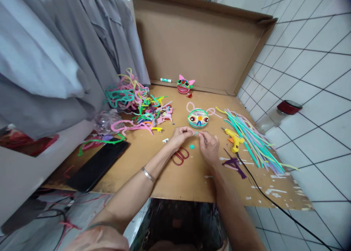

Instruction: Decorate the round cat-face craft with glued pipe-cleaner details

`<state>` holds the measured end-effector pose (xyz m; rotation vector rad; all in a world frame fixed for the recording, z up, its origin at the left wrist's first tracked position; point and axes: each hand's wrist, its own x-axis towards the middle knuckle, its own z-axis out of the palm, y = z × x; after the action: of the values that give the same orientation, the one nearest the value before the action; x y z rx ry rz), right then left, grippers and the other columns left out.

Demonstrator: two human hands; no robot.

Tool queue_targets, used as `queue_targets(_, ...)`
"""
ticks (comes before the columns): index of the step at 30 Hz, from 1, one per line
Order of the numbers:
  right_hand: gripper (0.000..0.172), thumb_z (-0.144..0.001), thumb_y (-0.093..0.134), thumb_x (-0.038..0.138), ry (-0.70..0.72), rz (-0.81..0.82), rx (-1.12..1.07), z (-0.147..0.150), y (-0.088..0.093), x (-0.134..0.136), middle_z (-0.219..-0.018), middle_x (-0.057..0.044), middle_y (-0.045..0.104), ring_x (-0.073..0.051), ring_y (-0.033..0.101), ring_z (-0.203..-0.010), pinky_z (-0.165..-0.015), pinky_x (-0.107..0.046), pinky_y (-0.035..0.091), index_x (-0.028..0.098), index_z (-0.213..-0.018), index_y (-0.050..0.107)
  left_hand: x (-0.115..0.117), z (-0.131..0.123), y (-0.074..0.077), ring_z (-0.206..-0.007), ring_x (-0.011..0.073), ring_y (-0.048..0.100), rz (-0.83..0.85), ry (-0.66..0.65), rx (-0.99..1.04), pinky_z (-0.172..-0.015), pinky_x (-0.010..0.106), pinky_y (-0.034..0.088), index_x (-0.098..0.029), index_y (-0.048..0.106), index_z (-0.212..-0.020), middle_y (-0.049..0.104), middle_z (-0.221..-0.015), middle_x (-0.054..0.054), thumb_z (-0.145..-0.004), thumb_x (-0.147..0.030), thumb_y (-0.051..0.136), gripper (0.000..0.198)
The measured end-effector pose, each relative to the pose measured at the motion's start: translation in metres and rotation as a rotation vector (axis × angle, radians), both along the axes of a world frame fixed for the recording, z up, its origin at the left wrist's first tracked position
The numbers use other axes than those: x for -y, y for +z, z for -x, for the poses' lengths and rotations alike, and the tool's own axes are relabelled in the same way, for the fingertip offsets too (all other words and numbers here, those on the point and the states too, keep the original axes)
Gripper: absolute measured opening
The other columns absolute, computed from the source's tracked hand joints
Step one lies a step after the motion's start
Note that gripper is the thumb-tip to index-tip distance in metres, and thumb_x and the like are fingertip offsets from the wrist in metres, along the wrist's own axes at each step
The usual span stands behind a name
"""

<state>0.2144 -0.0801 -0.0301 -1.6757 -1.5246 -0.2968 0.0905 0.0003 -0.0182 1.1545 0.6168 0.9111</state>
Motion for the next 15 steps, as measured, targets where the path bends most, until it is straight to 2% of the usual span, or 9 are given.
queue_targets(7,0.030,-0.096,0.041,0.038,-0.123,-0.016,0.077,0.013,-0.009,-0.002,-0.068,-0.005,0.070,-0.017,0.059,-0.058,-0.062,-0.028,0.033,0.020,-0.091,0.064,0.015,-0.015,-0.009,-0.045,0.0046,0.033,0.163,0.143,0.112,-0.049,0.021,0.026,-0.015,0.060,-0.056,0.050,-0.048,-0.005,-0.055,-0.031,0.075,0.021)
queue_targets(11,0.031,-0.095,0.043,0.041,-0.144,-0.007,0.080,0.013,-0.013,-0.004,-0.070,-0.005,0.071,-0.018,0.059,-0.058,-0.062,-0.028,0.033,0.020,-0.098,0.066,0.022,-0.021,-0.014,-0.048,0.0054,0.040,0.211,0.204,0.148,-0.051,0.021,0.031,-0.015,0.059,-0.059,0.051,-0.051,-0.004,-0.056,-0.031,0.074,0.022)
queue_targets(15,0.027,-0.093,0.048,0.038,-0.107,-0.002,0.084,0.009,-0.014,-0.004,-0.071,-0.005,0.073,-0.018,0.062,-0.062,-0.065,-0.029,0.034,0.021,-0.094,0.069,0.024,-0.023,-0.019,-0.050,0.0063,0.044,0.215,0.217,0.140,-0.051,0.021,0.032,-0.015,0.061,-0.063,0.056,-0.055,-0.003,-0.058,-0.032,0.074,0.022)
